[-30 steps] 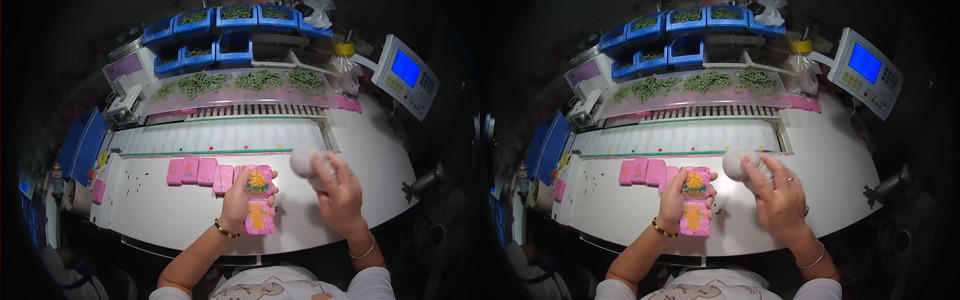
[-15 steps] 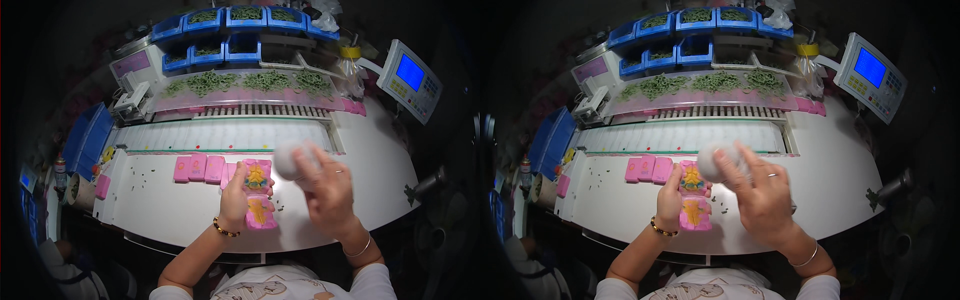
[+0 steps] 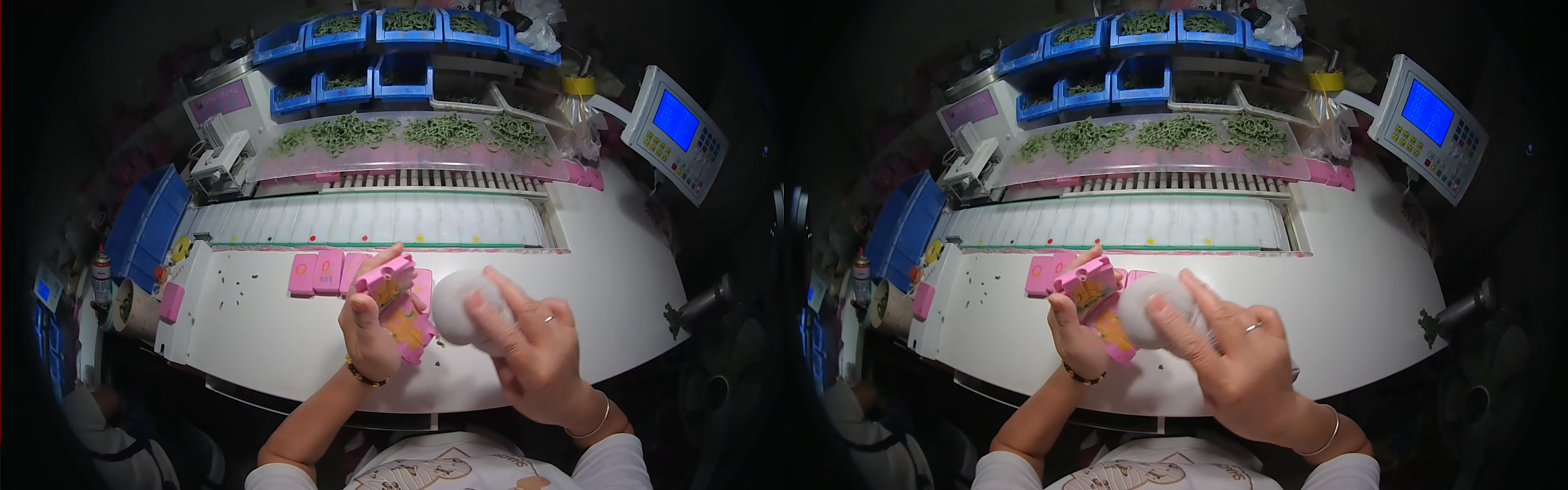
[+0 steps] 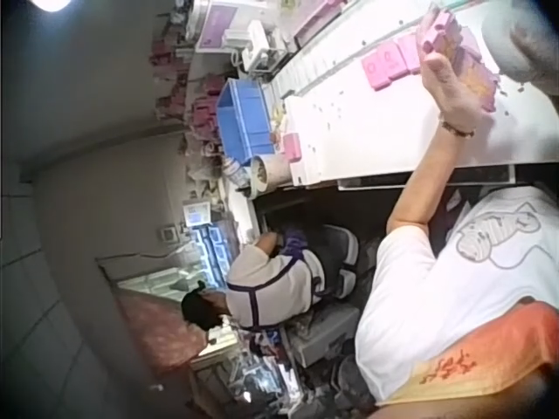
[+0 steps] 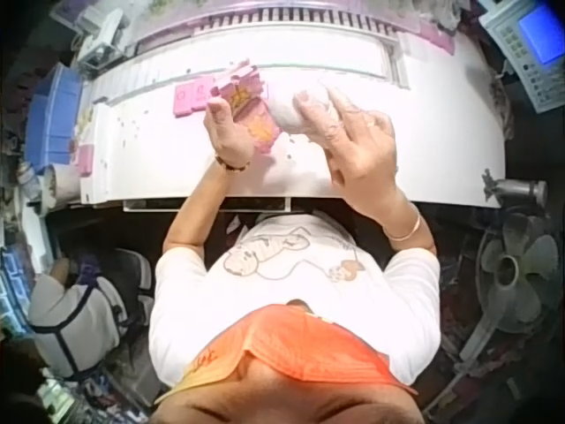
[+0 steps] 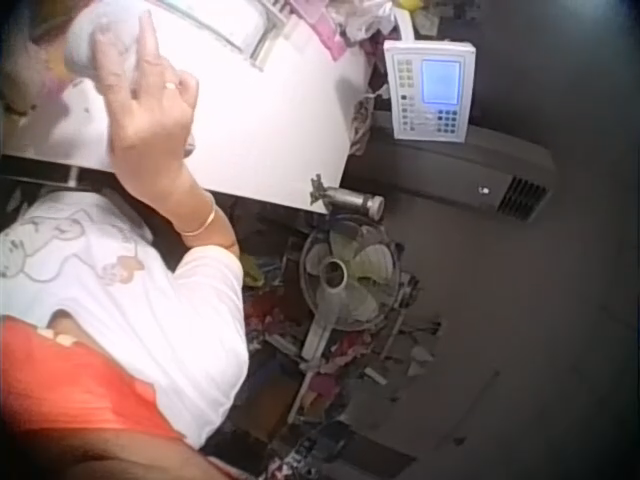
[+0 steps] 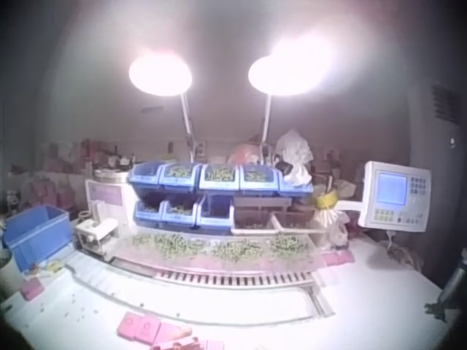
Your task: Assembling small toy figurines by placing them into pink plastic containers, adding accessories, and wiping them clean with a cloth at a production station.
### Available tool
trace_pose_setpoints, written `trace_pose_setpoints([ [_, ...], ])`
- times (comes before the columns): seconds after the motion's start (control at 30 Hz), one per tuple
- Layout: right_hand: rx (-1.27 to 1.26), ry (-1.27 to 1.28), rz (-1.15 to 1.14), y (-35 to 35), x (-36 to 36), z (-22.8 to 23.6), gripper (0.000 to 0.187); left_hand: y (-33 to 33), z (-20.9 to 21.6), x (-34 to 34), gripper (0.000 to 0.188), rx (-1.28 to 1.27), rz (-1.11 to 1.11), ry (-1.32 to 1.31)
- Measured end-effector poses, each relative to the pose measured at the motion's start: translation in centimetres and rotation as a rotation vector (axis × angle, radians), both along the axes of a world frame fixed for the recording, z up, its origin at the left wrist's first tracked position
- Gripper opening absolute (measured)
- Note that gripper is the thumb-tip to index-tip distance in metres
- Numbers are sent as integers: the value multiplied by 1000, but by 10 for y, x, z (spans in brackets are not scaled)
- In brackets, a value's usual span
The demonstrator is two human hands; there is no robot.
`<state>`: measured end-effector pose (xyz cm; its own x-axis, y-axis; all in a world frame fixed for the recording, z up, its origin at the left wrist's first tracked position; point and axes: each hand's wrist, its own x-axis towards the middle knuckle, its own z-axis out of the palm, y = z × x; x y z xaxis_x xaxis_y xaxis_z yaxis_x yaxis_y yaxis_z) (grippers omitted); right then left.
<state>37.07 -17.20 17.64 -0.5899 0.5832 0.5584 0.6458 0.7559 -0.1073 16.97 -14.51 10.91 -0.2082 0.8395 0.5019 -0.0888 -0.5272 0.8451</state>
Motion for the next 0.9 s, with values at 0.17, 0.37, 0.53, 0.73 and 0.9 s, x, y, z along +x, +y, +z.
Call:
trace_pose_setpoints([
  [0.17,-137,-219,85,-2,0,-31,65,4,5,4,71,145,-31,-106],
  [0.37,-182,-306,-251,19,37,-49,65,19,6,-9,70,-173,49,-485],
  [0.53,-216,-284,-290,29,41,-56,59,14,7,7,62,-465,-198,-510],
  [0.73,-672,635,164,35,-8,-27,34,-4,-5,18,44,-242,-187,-168],
  [0.9,-702,740,169,40,-18,-32,22,-6,-11,9,42,-9,-159,80],
])
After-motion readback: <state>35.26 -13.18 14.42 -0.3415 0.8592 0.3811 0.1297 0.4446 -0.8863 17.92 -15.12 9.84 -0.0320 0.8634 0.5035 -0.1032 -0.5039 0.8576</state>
